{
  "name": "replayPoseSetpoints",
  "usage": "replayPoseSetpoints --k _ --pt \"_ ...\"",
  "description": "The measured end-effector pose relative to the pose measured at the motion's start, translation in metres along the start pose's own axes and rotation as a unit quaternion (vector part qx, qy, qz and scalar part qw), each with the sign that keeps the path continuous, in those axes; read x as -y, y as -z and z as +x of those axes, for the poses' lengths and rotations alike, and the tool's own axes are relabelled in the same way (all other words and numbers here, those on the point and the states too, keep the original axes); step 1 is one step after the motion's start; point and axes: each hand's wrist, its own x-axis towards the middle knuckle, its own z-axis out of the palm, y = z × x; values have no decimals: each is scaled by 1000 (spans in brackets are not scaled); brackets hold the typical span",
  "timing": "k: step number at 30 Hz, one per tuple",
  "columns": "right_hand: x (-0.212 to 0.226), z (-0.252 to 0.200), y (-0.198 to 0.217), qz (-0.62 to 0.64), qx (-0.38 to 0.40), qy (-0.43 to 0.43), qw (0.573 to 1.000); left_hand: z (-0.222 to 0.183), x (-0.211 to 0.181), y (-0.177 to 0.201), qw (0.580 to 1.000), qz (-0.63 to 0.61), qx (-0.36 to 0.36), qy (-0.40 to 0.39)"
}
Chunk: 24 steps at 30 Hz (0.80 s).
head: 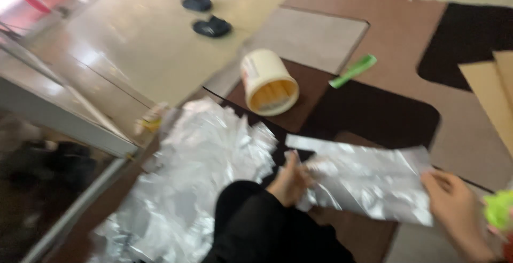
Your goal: Folding and organizing small plastic bags for food packaging
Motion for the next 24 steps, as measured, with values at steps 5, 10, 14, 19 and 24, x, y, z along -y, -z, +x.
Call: replayPoseSetpoints --k 5,10,14,19,24 --pt "-36 35 -16 30 25 83 996 -34 -44 -68 947 276 -153 58" --pt "-56 60 -41 -15 18 33 999 41 2 9 908 363 -164 -128" --pt "-103 94 -67 8 15 -25 1000 62 8 9 885 423 -138 -139" --pt "-98 89 -69 32 -4 -44 999 69 6 11 852 480 -147 -146" --pt "-96 87 -71 49 1 -39 998 85 9 30 785 566 -194 -161"
